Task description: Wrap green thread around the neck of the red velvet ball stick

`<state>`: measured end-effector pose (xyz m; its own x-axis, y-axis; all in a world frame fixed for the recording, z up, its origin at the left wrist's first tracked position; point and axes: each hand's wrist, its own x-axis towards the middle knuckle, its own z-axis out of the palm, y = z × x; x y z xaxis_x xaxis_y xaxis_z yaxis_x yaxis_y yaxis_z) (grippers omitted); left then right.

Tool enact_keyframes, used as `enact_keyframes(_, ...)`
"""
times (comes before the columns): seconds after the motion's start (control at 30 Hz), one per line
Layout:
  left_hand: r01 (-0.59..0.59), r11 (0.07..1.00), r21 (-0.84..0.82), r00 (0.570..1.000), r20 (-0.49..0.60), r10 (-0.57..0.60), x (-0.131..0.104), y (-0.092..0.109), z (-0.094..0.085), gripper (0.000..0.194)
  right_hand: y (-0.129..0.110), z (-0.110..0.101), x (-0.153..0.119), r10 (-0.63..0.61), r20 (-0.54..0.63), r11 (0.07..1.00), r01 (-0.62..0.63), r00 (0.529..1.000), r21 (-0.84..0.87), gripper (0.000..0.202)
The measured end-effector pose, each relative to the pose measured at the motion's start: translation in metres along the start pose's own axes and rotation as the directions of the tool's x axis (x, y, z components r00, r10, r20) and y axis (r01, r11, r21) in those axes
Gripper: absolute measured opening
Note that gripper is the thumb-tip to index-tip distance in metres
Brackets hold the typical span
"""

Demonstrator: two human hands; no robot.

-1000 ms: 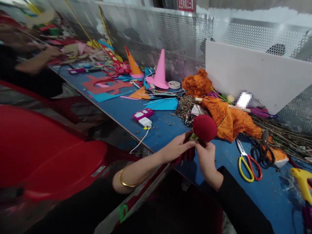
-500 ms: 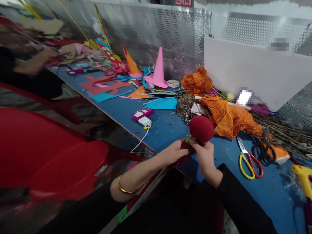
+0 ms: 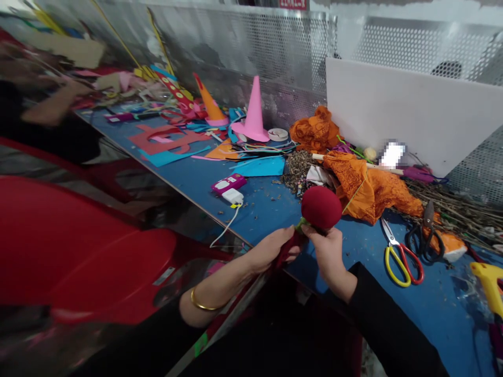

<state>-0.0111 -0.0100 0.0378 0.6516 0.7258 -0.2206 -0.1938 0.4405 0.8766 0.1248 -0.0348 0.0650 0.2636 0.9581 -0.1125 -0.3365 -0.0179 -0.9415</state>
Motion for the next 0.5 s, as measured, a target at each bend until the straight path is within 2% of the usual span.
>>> enact_keyframes(0.13, 0.041, 0.997, -0.066, 0.998, 0.044, -0.038, -0.004, 0.003, -0.003, 0.05, 0.0, 0.0, 0.0, 0.011, 0.016, 1.0, -0.011, 1.0, -0.002, 0.023)
enact_keyframes(0.23, 0.079, 0.996, -0.051, 0.997, -0.007, -0.079, -0.006, 0.002, -0.004, 0.05, 0.004, -0.002, 0.003, 0.016, 0.01, 1.0, -0.015, 1.0, -0.021, 0.025)
enact_keyframes(0.3, 0.08, 0.997, 0.014, 0.995, -0.068, -0.079, -0.006, -0.001, -0.004, 0.051, 0.006, -0.003, 0.005, 0.018, -0.001, 0.999, -0.018, 1.0, -0.04, 0.026)
enact_keyframes(0.4, 0.026, 0.983, 0.184, 0.99, -0.144, 0.0, -0.007, -0.006, -0.003, 0.054, 0.008, -0.004, 0.006, 0.018, -0.007, 0.998, -0.019, 1.0, -0.052, 0.027)
enact_keyframes(0.5, -0.006, 0.921, 0.389, 0.988, -0.14, 0.066, -0.009, -0.006, -0.003, 0.047, 0.009, -0.003, 0.005, 0.019, -0.002, 0.999, -0.019, 1.0, -0.046, 0.028)
